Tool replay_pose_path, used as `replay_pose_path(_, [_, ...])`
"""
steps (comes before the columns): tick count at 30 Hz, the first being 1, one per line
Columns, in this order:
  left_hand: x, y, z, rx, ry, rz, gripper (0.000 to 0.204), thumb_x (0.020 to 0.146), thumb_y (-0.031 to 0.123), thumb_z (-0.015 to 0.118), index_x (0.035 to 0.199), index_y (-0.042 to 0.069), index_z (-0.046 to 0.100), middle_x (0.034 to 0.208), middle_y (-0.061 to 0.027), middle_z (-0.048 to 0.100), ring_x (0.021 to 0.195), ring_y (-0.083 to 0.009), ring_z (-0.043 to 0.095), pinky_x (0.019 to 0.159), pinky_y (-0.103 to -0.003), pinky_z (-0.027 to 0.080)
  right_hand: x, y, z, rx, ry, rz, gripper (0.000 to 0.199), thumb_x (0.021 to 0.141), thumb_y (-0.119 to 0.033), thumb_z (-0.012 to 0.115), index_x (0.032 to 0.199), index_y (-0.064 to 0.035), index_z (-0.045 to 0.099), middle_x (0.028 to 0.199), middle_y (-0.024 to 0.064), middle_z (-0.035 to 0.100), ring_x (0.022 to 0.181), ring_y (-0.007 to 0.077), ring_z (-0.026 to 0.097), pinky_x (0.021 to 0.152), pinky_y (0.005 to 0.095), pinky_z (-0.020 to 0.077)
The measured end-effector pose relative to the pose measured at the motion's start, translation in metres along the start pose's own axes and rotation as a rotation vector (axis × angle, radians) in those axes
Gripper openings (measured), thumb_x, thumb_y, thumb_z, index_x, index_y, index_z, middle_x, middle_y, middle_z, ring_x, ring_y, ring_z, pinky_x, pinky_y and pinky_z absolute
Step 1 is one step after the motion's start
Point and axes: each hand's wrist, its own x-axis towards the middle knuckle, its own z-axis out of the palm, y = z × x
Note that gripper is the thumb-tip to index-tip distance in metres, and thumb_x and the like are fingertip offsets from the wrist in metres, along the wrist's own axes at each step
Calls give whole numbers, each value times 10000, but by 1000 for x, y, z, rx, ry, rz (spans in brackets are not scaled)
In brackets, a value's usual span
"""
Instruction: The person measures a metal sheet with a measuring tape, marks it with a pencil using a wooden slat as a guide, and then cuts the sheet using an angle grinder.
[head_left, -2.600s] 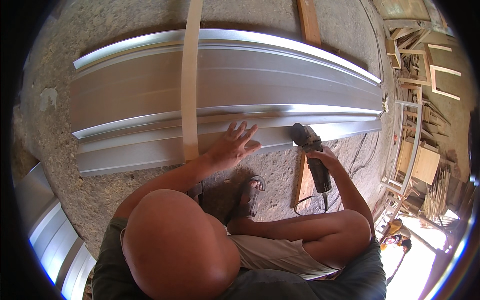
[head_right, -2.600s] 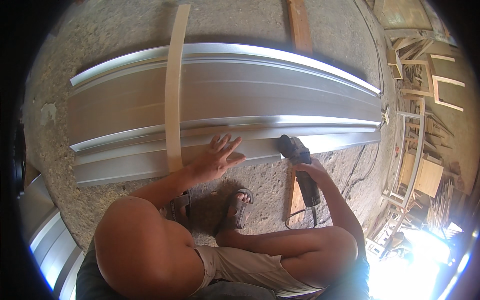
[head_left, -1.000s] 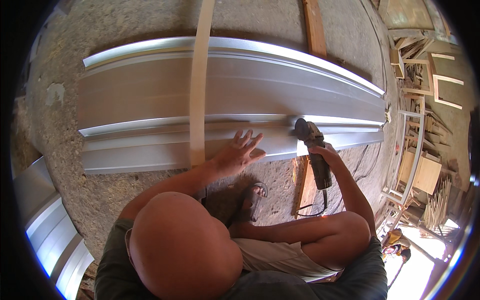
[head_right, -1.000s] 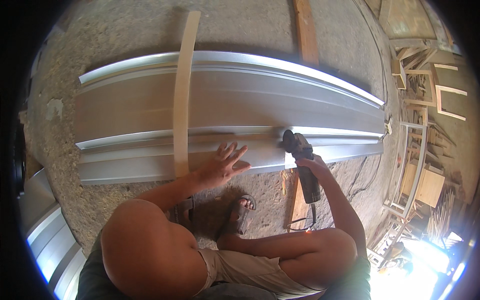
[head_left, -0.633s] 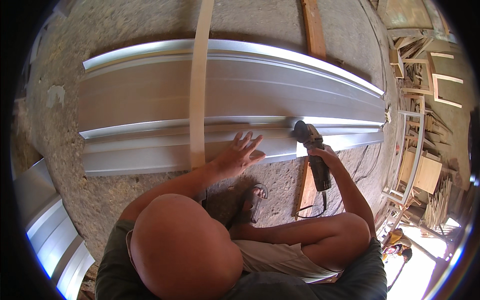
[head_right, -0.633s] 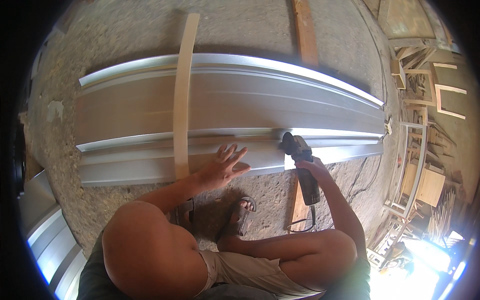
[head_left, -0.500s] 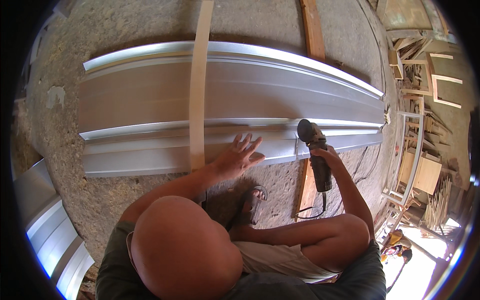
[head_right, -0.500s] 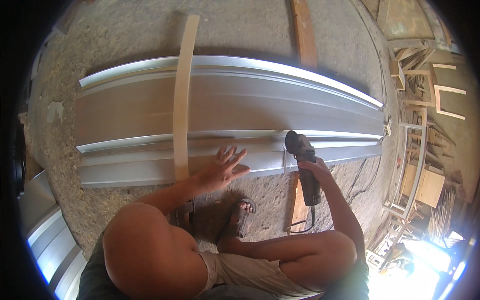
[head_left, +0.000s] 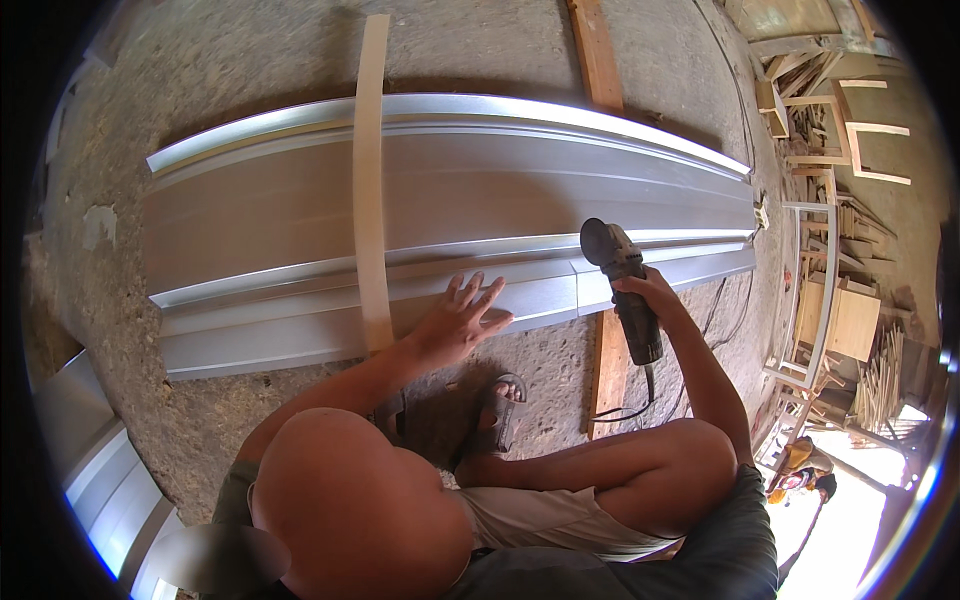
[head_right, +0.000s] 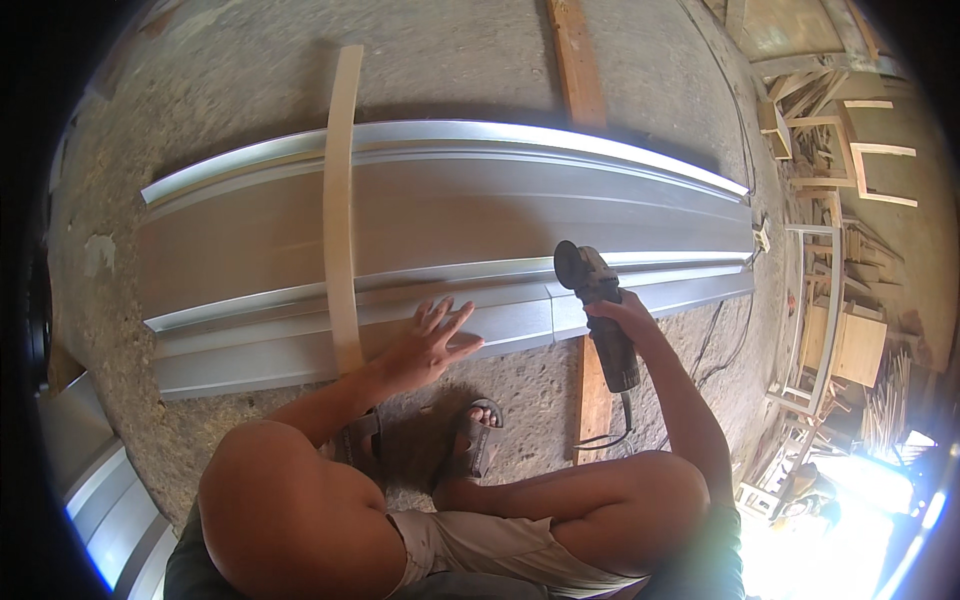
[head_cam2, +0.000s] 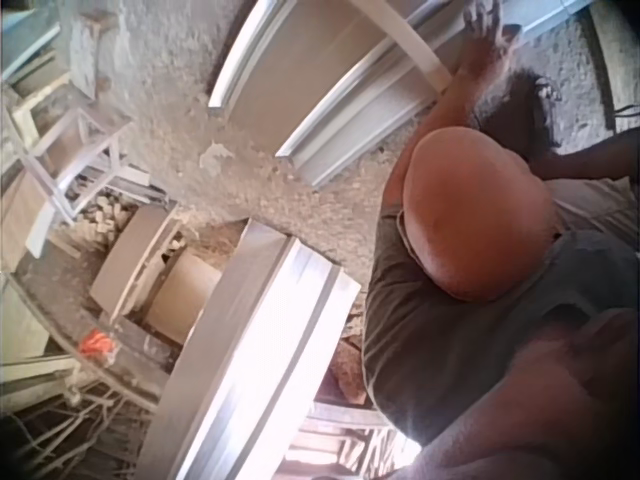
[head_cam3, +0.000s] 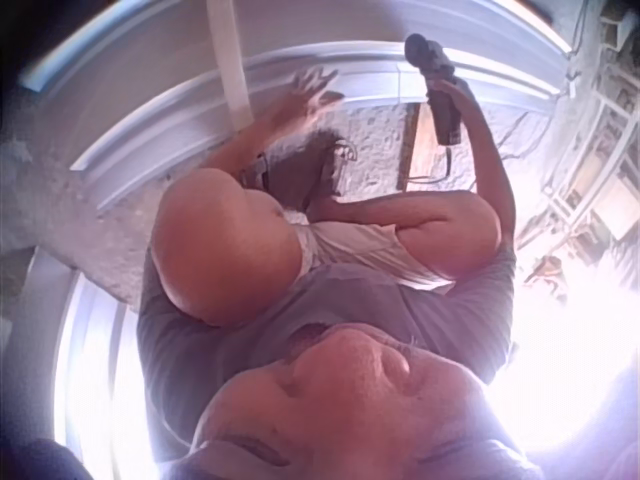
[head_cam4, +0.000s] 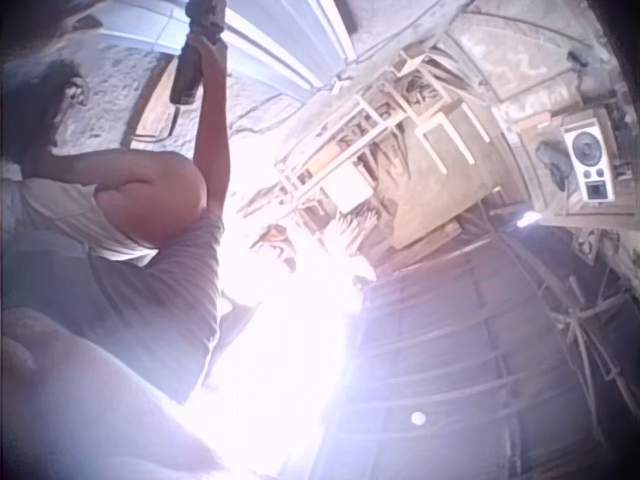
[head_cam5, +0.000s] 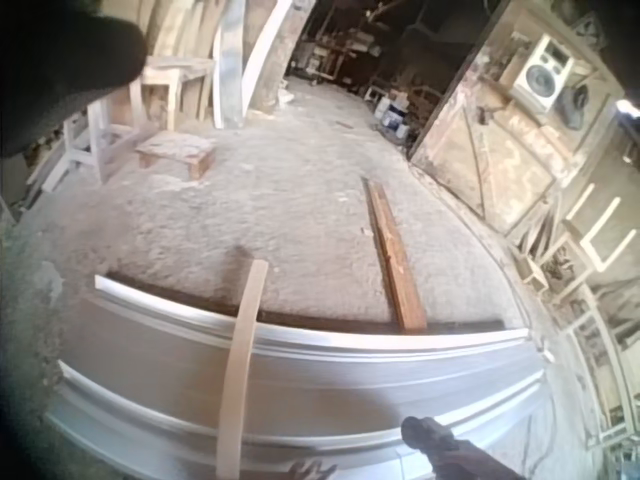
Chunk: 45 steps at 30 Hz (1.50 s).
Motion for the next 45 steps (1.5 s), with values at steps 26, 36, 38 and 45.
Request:
replay_pose_path(26, [1, 1, -5, -3, -6, -8, 586, 887, 251, 701, 1460, 284, 582, 1610, -259, 287, 1404, -498, 416, 1127, -670, 362, 12, 3, 0, -43, 16, 9, 374, 796, -205, 805, 1066, 10, 662, 850, 88, 690, 717, 183, 691, 662, 342, 593])
replay_pose_path(36, [3, 2, -3, -18, 2, -12, 555, 899, 228, 663, 1449, 256, 594, 1602, -258, 305, 1399, -506, 419, 1135, -670, 339, 17, 11, -4, 5, 12, 19, 356, 808, -190, 797, 1085, 2, 683, 855, 61, 687, 720, 154, 679, 657, 318, 592])
replay_pose_path(38, [4, 2, -3, -13, -7, -10, 546, 906, 234, 658, 1448, 249, 593, 1609, -258, 300, 1408, -505, 410, 1136, -667, 336, 17, 13, -8, -23, 16, 39, 360, 808, -200, 800, 1090, -7, 687, 858, 58, 690, 724, 152, 680, 661, 319, 591])
replay_pose_path(45, [0, 1, -4, -34, -38, -29, 563, 921, 255, 653, 1477, 258, 566, 1630, -252, 280, 1429, -502, 389, 1157, -668, 307, 16, 5, 0, -90, 22, 12, 341, 822, -223, 791, 1084, -28, 696, 853, 58, 697, 725, 150, 687, 664, 318, 583])
